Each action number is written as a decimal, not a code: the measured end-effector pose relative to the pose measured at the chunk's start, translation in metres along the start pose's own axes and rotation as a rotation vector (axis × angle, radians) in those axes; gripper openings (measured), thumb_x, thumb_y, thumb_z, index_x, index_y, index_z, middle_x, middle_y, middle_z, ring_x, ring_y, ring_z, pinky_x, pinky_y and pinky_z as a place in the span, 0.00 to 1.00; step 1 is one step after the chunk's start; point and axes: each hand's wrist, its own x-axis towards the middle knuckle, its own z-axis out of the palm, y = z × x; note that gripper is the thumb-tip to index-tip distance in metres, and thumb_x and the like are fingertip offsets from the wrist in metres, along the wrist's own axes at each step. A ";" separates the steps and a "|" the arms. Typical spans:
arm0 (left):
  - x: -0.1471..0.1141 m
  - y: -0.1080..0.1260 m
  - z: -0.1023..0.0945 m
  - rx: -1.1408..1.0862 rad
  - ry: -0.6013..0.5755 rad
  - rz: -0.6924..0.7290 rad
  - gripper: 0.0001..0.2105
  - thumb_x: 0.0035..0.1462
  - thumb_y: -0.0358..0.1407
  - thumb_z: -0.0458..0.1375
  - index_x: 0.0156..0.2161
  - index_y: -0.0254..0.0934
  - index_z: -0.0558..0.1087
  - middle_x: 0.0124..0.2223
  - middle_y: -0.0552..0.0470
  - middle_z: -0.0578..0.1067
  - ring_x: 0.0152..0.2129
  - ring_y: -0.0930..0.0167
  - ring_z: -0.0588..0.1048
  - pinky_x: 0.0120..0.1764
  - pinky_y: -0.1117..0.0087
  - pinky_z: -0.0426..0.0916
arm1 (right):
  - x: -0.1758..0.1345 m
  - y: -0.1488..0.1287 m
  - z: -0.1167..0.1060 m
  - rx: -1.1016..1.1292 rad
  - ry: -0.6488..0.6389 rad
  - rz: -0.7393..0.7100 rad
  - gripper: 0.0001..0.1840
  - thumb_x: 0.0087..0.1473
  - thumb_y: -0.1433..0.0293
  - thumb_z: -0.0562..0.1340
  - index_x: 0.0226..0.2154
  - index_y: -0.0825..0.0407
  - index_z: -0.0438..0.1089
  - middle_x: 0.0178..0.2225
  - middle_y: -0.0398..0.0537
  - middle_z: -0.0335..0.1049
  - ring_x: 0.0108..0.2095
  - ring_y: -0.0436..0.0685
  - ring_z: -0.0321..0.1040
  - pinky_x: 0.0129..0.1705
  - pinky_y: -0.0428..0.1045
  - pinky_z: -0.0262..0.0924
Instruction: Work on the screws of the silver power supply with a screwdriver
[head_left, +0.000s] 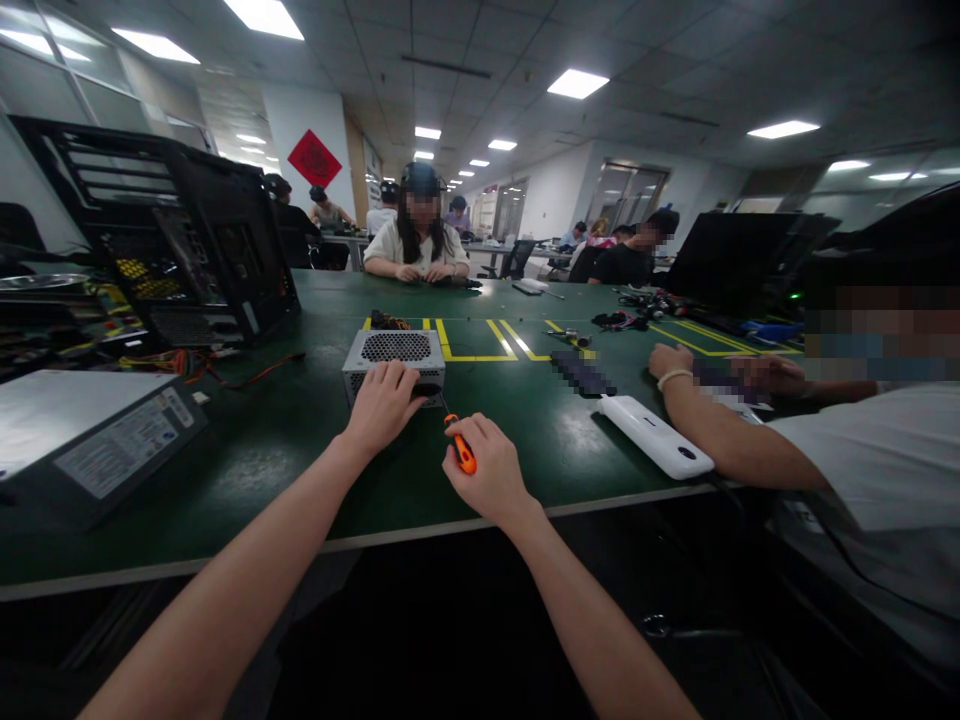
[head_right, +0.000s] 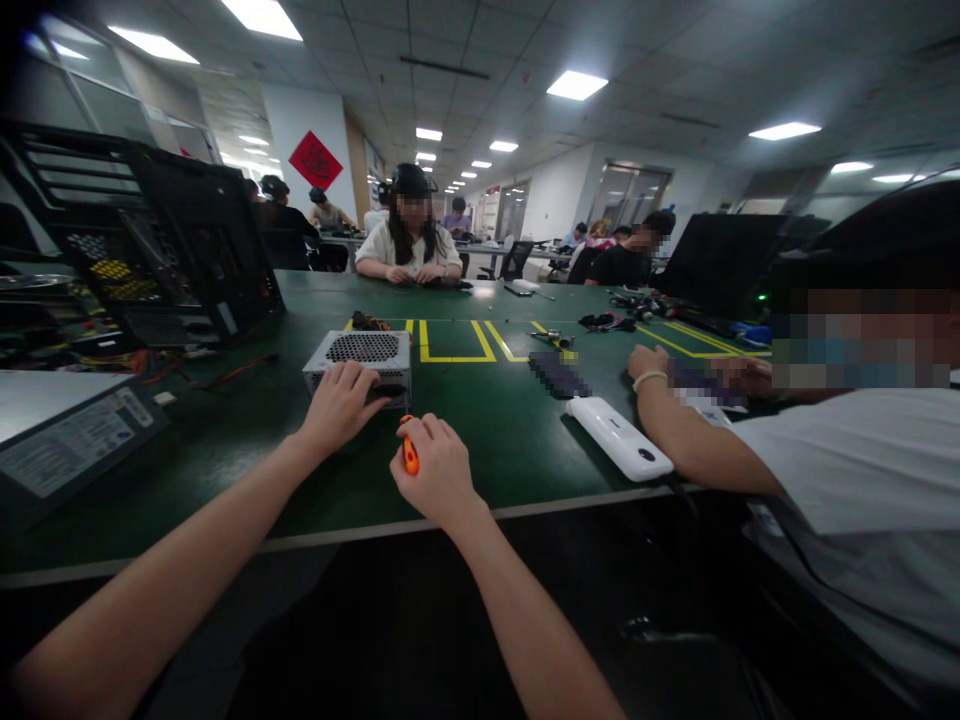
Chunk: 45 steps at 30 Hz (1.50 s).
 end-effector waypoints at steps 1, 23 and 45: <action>0.000 0.002 -0.001 -0.009 -0.028 0.013 0.12 0.56 0.40 0.53 0.42 0.35 0.66 0.40 0.44 0.68 0.39 0.63 0.67 0.40 0.64 0.60 | 0.000 0.000 0.000 -0.021 -0.004 -0.017 0.07 0.48 0.73 0.55 0.34 0.51 0.65 0.32 0.47 0.65 0.35 0.54 0.64 0.38 0.49 0.60; 0.007 0.022 0.018 -1.486 -0.446 -0.775 0.10 0.55 0.30 0.53 0.41 0.30 0.71 0.27 0.49 0.76 0.10 0.82 0.60 0.13 0.81 0.51 | 0.001 -0.002 -0.001 0.122 0.039 0.144 0.09 0.54 0.67 0.53 0.39 0.51 0.61 0.31 0.44 0.67 0.29 0.52 0.66 0.33 0.47 0.60; 0.030 0.050 0.018 -1.904 -0.195 -1.377 0.09 0.58 0.28 0.52 0.28 0.26 0.69 0.22 0.50 0.72 0.10 0.87 0.60 0.10 0.88 0.52 | 0.017 0.004 -0.026 0.082 -0.029 -0.018 0.07 0.53 0.68 0.56 0.35 0.50 0.68 0.33 0.46 0.69 0.34 0.53 0.67 0.39 0.49 0.61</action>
